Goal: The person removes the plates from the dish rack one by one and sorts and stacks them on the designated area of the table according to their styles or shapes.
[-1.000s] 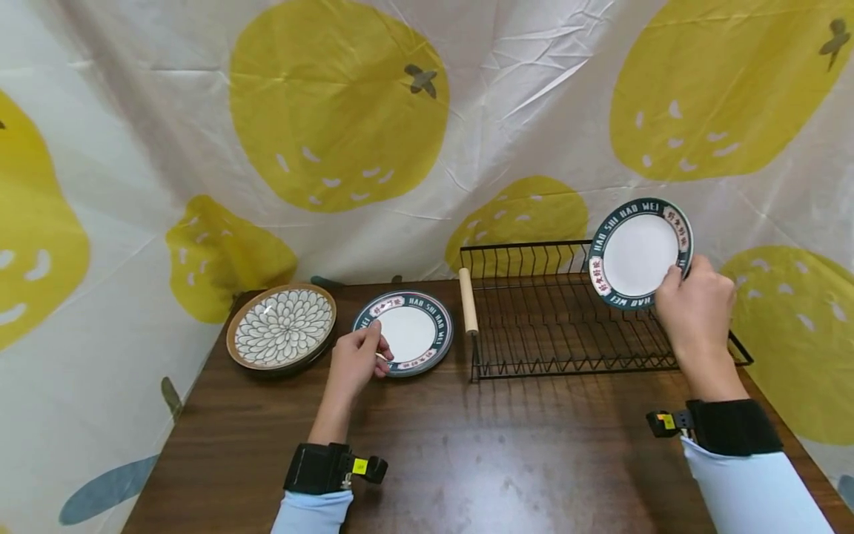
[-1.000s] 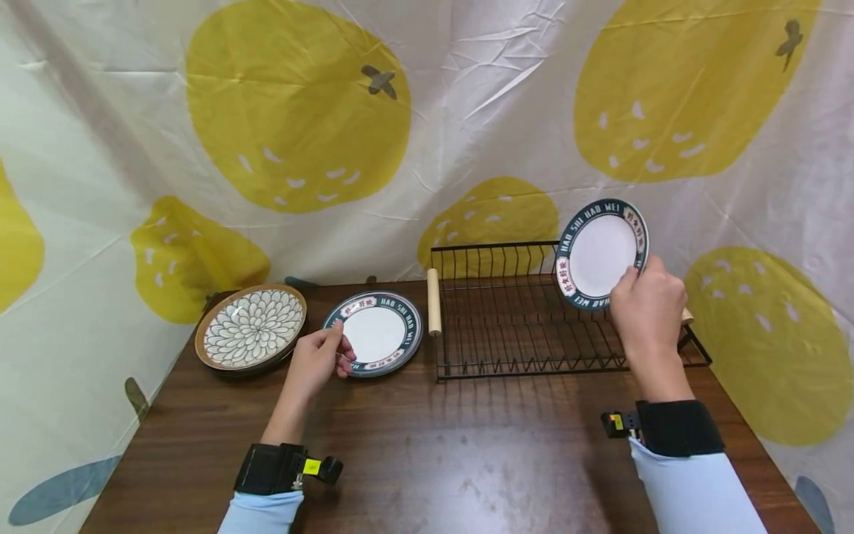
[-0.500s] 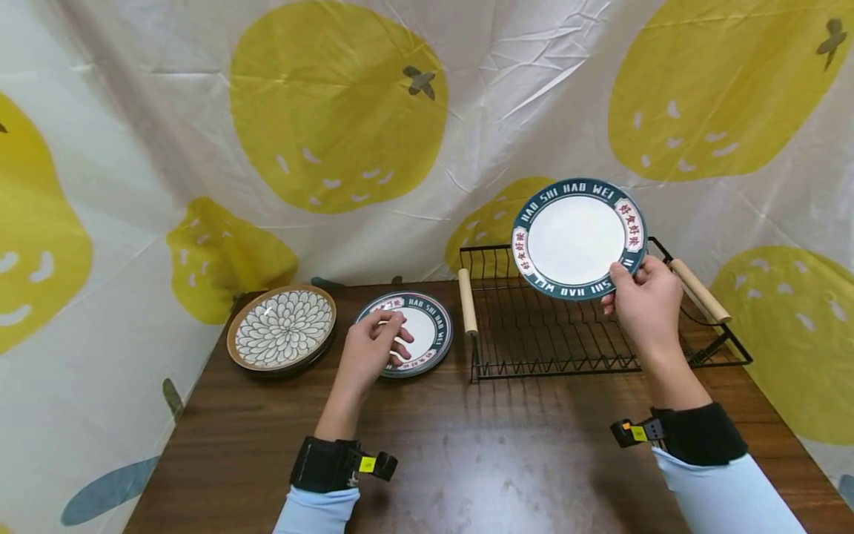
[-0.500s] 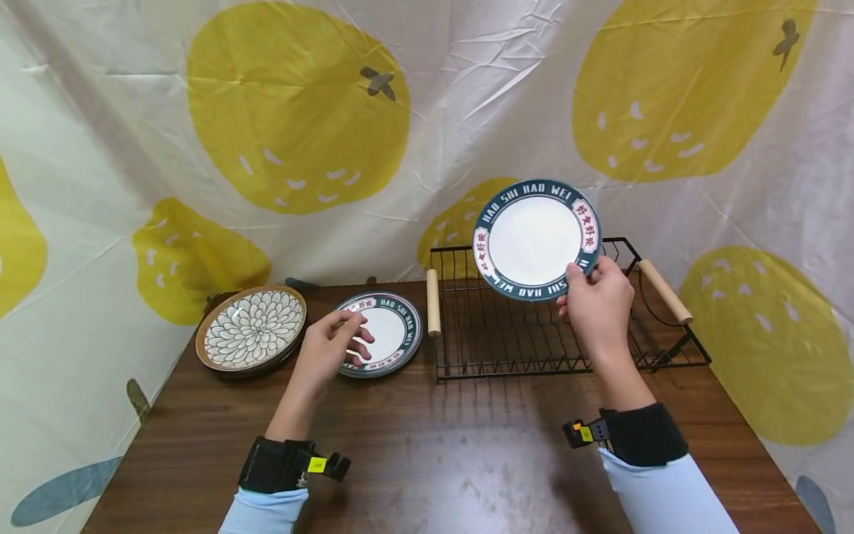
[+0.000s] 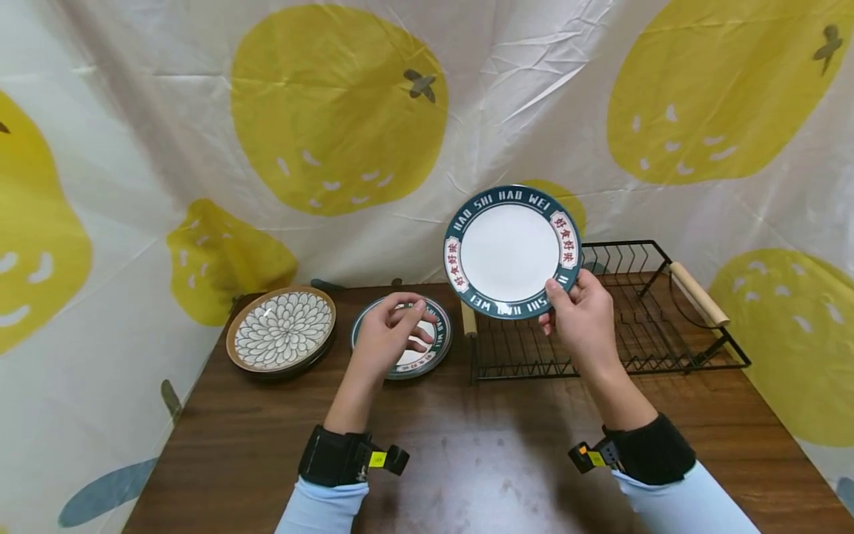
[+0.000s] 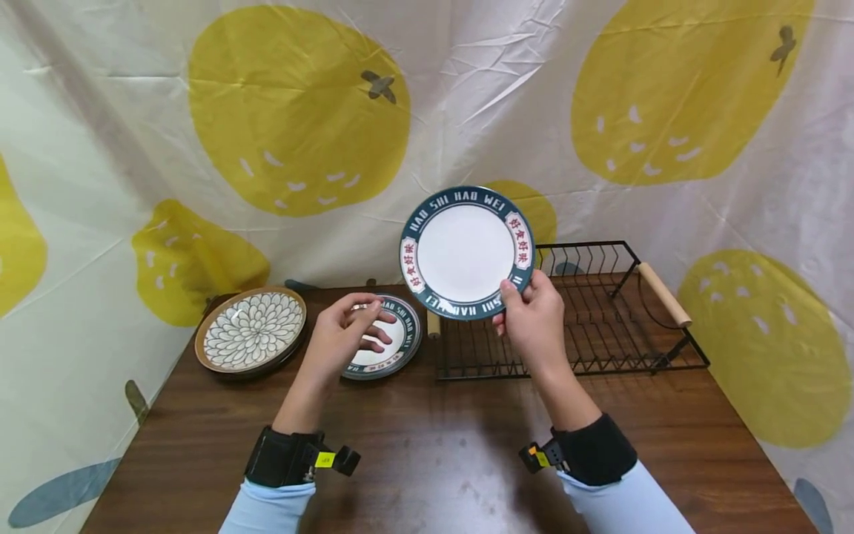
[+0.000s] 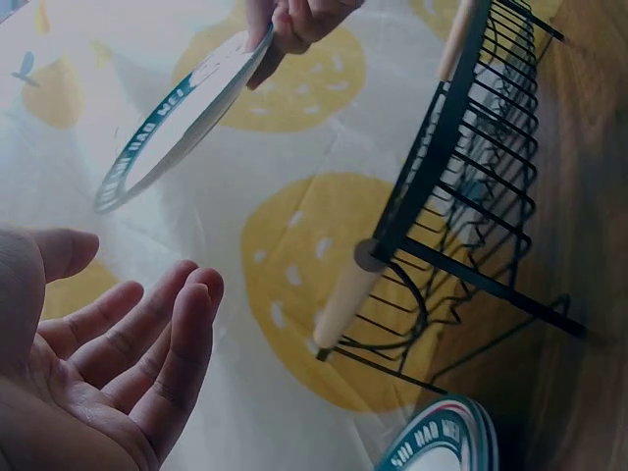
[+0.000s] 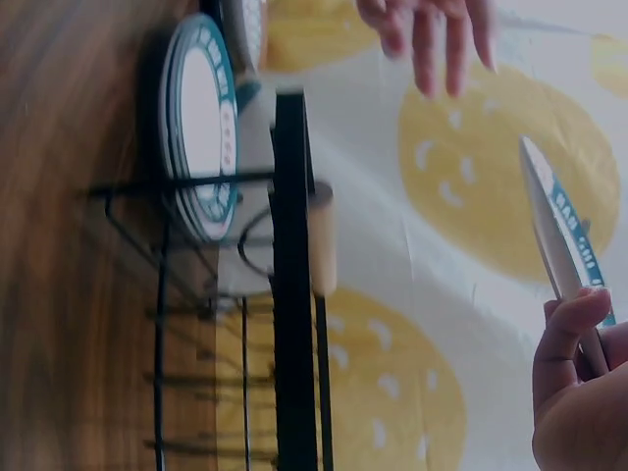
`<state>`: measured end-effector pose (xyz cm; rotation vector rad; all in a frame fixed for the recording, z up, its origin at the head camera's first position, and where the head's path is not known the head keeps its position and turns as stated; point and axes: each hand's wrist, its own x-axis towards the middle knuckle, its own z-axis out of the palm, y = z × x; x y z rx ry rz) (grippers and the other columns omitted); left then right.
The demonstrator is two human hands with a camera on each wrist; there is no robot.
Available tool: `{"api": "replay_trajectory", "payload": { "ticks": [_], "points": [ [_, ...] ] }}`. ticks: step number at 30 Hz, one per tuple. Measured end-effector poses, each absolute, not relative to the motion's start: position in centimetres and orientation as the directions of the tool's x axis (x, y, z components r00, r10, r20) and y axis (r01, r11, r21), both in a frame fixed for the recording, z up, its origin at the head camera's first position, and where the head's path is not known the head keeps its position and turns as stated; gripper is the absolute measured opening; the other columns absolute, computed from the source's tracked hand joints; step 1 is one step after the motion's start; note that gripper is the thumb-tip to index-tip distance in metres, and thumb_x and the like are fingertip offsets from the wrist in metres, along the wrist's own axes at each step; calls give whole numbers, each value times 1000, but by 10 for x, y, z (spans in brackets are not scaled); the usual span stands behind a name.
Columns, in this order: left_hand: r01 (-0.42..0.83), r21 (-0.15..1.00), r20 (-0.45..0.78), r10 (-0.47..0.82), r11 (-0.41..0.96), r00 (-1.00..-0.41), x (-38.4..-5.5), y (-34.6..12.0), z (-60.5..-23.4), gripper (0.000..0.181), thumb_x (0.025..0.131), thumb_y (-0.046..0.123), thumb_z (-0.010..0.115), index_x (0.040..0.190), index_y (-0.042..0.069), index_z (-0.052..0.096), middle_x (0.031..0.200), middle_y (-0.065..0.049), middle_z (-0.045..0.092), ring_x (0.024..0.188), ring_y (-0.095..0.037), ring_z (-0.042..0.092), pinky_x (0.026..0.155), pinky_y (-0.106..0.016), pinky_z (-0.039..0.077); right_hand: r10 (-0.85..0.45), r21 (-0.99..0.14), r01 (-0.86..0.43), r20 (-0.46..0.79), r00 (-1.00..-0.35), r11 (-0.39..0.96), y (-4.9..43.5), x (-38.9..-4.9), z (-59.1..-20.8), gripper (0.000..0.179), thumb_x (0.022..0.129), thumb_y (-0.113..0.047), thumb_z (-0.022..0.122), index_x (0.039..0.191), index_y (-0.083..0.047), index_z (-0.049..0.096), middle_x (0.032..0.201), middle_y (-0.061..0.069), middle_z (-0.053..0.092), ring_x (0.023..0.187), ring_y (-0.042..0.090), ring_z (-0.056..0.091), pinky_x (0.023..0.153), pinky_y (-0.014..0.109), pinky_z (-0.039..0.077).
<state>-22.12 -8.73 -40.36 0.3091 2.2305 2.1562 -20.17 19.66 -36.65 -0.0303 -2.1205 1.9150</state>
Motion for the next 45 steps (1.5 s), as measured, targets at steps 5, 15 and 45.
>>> {"api": "replay_trajectory", "payload": {
  "ticks": [5, 15, 45],
  "points": [
    [127, 992, 124, 165, 7, -978, -220, -83, -396, 33, 108, 27, 64, 133, 6, 64, 114, -27, 77, 73, -18, 76, 68, -31, 67, 150, -981, -190, 192, -970, 26, 176, -193, -373, 35, 112, -17, 55, 140, 2, 48, 90, -3, 75, 60, 9, 64, 52, 24, 58],
    [284, 956, 292, 255, -67, -922, -208, -72, -399, 38, 107, 12, 64, 141, 0, 57, 114, -32, 75, 80, -22, 79, 70, -45, 69, 126, -961, -254, 240, -963, -108, 148, -185, -394, 32, 111, -8, 53, 142, -3, 44, 94, 0, 73, 61, 12, 64, 53, 27, 59],
    [305, 943, 329, 237, -133, -914, -209, -76, -404, 39, 106, 2, 62, 143, -6, 52, 118, -38, 71, 77, -12, 78, 76, -34, 69, 74, -963, -262, 258, -963, -56, 140, -181, -401, 45, 111, -10, 55, 153, -9, 39, 108, 20, 73, 66, 15, 70, 59, 33, 65]
  ]
}}
